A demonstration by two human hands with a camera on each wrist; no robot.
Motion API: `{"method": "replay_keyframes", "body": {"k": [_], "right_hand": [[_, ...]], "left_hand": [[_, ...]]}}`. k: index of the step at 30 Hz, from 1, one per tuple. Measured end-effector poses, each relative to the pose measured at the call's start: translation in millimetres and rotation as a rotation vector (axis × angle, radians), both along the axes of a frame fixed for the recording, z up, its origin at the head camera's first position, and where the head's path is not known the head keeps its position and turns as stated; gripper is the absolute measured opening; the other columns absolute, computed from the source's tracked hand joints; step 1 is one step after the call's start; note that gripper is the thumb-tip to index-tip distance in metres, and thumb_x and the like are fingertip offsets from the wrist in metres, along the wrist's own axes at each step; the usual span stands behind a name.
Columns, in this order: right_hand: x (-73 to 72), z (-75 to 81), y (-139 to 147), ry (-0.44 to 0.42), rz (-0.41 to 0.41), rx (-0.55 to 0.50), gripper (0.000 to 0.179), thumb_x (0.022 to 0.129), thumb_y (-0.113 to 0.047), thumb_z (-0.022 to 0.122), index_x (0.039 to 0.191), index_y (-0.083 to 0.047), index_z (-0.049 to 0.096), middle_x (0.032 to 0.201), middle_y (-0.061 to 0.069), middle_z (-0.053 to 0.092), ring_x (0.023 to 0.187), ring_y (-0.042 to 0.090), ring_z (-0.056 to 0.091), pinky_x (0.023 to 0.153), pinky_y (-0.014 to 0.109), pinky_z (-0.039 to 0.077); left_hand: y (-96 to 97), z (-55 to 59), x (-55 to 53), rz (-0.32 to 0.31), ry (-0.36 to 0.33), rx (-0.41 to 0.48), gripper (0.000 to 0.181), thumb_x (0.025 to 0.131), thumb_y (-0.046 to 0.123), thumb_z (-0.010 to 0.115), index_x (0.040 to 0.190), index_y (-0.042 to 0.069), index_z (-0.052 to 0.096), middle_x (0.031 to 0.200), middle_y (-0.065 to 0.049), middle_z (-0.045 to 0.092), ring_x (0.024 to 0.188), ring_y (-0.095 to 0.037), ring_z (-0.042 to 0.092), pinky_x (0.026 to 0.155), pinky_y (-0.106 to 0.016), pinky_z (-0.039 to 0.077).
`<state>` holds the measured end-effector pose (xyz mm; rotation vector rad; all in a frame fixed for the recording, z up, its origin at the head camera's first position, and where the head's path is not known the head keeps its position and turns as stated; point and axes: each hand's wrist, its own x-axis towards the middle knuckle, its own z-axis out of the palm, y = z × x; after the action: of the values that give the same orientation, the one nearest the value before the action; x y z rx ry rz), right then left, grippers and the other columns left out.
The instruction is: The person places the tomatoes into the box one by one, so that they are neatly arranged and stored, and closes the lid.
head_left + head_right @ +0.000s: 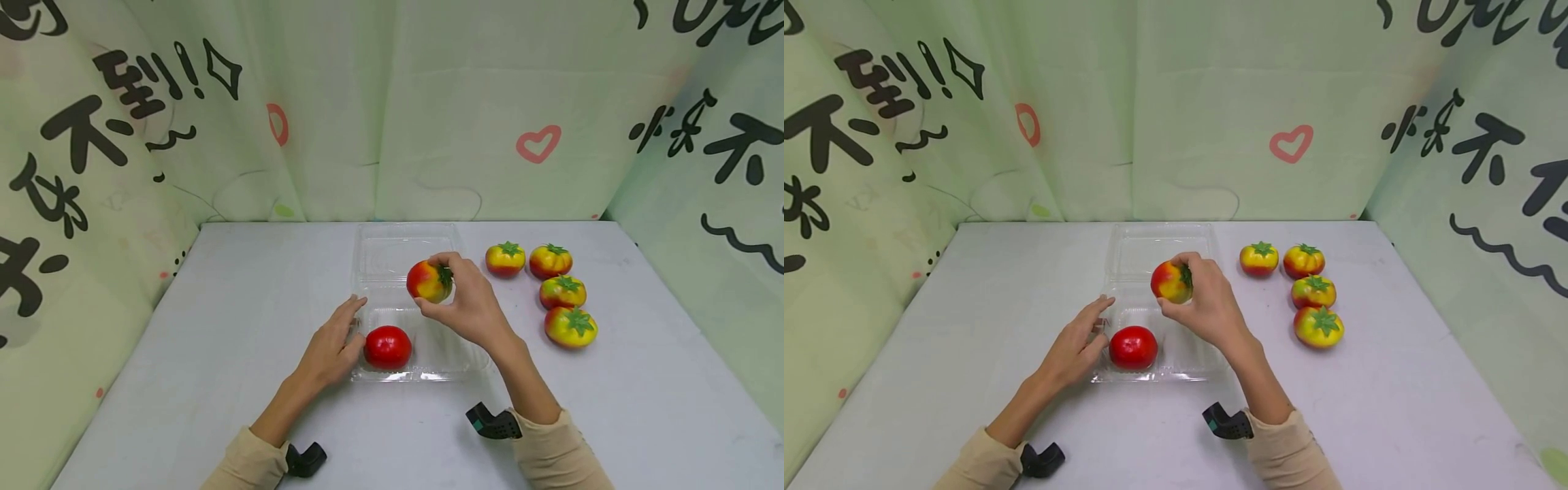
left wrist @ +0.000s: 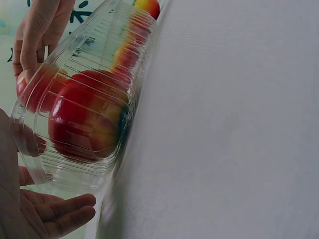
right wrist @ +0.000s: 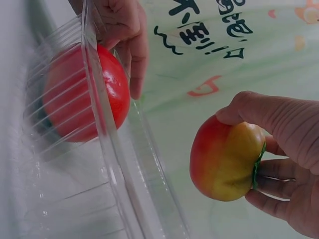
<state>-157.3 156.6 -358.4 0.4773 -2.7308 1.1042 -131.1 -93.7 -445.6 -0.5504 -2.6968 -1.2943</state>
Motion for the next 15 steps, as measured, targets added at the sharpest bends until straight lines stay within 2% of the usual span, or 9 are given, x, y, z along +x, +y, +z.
{"method": "replay_keyframes", "body": {"k": [15], "right_hand": [[1.7,-8.0,-13.1,-0.007,0.039,0.01,0.067,0.077,-0.018,0.087,0.133,-0.006,0.053,0.126,0.012,0.063,0.115,0.029,0.057,0.093,0.049,0.058]], "left_hand": [[-0.1,-0.6,-0.2,0.002,0.005,0.002,0.063,0.089,0.017,0.048,0.151,0.005,0.048,0.16,-0.016,0.042,0.118,-0.034,0.066,0.099,-0.056,0.054]]}}
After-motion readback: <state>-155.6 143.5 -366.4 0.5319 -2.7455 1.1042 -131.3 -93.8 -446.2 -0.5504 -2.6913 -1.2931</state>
